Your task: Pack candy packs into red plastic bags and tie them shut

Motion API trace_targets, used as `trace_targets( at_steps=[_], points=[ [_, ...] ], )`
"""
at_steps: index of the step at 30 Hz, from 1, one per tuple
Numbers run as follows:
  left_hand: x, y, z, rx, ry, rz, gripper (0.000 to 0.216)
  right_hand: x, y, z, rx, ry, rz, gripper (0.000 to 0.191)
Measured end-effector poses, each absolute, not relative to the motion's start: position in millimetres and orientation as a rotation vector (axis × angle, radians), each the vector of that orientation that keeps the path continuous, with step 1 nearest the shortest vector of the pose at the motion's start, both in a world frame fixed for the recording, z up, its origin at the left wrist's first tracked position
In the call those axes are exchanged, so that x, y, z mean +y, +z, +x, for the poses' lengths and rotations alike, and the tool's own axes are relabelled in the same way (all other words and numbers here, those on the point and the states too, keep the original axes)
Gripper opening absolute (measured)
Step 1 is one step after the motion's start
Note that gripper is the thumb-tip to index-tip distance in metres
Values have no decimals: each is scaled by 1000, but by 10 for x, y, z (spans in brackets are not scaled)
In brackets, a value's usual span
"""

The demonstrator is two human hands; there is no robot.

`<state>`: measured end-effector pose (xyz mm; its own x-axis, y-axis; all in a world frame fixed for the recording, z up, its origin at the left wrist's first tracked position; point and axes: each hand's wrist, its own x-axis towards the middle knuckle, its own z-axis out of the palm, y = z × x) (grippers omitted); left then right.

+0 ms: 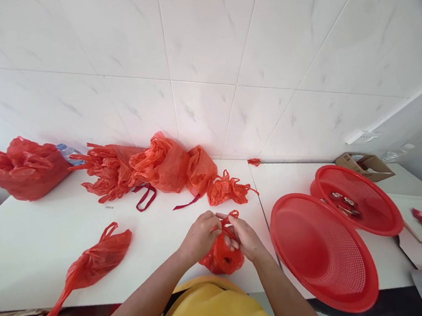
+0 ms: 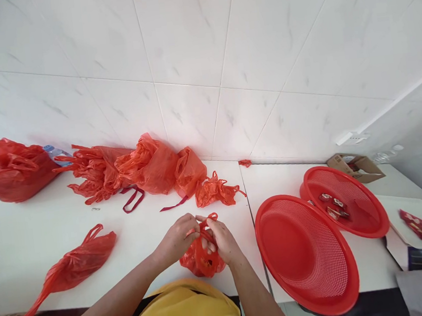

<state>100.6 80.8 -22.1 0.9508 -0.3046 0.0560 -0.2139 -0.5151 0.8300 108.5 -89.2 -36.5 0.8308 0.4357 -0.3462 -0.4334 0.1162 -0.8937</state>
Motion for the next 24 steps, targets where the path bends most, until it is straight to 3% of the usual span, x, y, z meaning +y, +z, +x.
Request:
trace_targets(
  at_steps=[6,9,13,16,24],
  points=[
    [813,-401,1080,-114,-311,1883,10,-1013,-350,1092,-74,608,-1322,49],
    [795,-421,1082,-37,-376,1851,12,-1024,-352,1085,-117,585,-1488,33],
    [764,-425,1054,21,-373,1852,10,-962,-410,1095,-83,391,-1873,35],
    [756,-428,1037,30,-366,1878,11,-888,-472,1097,-41,305,-2023,22],
    [833,-400,1027,-95,-255,2071,8,-888,-521,1090,79,470,-1433,26]
  ],
)
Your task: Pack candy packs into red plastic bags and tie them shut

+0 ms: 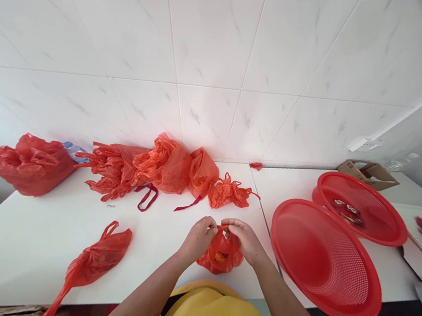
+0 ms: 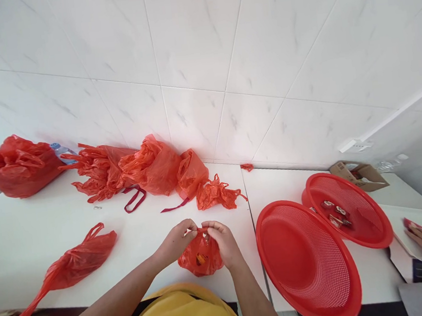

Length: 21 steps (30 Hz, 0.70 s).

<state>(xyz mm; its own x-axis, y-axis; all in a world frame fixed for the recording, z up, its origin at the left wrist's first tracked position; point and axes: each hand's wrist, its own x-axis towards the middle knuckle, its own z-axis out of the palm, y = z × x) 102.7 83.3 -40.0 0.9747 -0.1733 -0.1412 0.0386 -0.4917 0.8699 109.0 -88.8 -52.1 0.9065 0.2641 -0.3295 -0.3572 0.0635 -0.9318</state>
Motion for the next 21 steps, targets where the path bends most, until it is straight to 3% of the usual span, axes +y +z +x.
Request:
trace_targets(
  at_steps=[7,13,21],
  points=[
    [1088,-396,946,-443,-342,2385,14,-1085,-957,1232,315,140,-1794,17],
    [1635,-435,823,-214,-486,2557,15,-1544,-1072,1249,337,105,-1934,6],
    [1382,-397,822,-152,-483,2463,13,-903,-842,1101,-145,592,-1773,44]
  ],
)
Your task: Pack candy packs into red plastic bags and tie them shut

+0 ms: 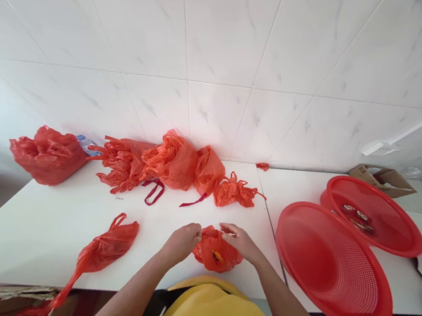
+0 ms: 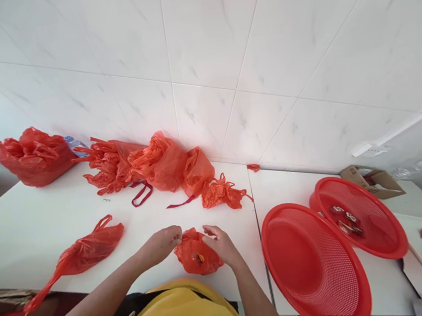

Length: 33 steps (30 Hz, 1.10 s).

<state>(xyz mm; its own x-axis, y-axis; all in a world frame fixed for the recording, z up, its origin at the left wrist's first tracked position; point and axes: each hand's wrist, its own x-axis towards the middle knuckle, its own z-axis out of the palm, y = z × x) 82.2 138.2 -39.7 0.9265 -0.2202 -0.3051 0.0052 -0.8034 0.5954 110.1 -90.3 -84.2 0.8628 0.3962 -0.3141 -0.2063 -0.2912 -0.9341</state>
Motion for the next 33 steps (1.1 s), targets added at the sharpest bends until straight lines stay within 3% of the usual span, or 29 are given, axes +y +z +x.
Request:
trace_targets(
  at_steps=[2,6,12,27,33],
  points=[
    [1320,-400,803,-153,-466,2457,14,-808,-831,1054,-212,629,-1815,41],
    [1237,-415,759,-167,-466,2438,14,-738,-882,1015,-201,541,-2008,16],
    [1083,-439,740,-255,-475,2387,14,-725,-927,1010,-80,327,-2064,22],
    [1025,-462,734,-235,-431,2367,16,-803,-756,915,44,423,-1610,40],
    [1035,-490,731,-270,-416,2371,17,-864,-691,928,149,442,-1402,31]
  ],
)
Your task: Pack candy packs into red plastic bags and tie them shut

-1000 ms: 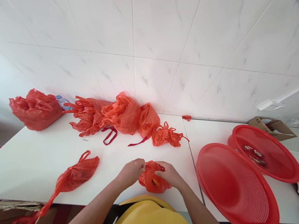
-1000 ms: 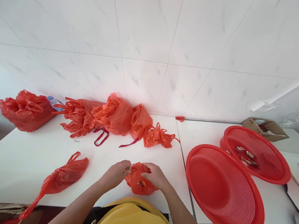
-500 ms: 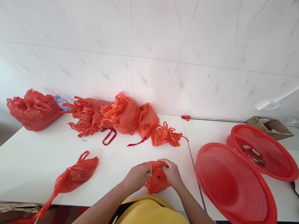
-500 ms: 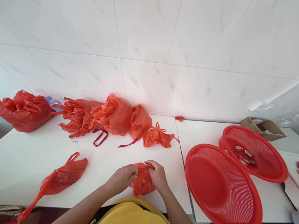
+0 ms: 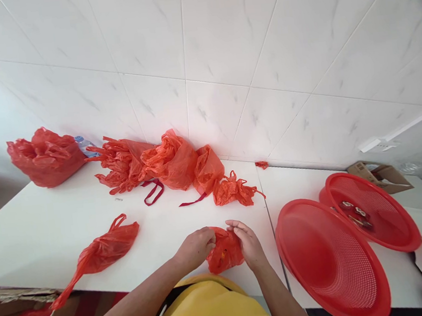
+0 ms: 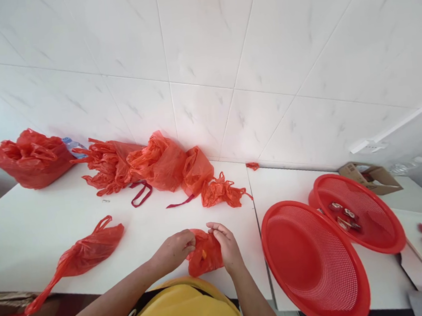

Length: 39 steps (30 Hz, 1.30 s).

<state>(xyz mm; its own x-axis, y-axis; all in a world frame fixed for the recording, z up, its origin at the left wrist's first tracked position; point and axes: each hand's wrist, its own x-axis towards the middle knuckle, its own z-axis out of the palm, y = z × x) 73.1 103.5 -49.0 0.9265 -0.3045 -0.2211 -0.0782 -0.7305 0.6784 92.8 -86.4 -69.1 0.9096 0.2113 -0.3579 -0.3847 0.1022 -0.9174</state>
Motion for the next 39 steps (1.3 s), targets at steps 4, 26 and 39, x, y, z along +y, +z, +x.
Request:
trace_targets(
  at_steps=[4,26,39],
  points=[
    [1052,-515,732,-268,-372,2389,18,-936,-690,977,111,419,-1444,27],
    [1009,-562,739,-294,-388,2378,13,-1078,-687,777,-63,691,-1576,9],
    [1014,-663,823,-357,-359,2559,16,-1120,-805,948,118,379,-1788,26]
  ],
)
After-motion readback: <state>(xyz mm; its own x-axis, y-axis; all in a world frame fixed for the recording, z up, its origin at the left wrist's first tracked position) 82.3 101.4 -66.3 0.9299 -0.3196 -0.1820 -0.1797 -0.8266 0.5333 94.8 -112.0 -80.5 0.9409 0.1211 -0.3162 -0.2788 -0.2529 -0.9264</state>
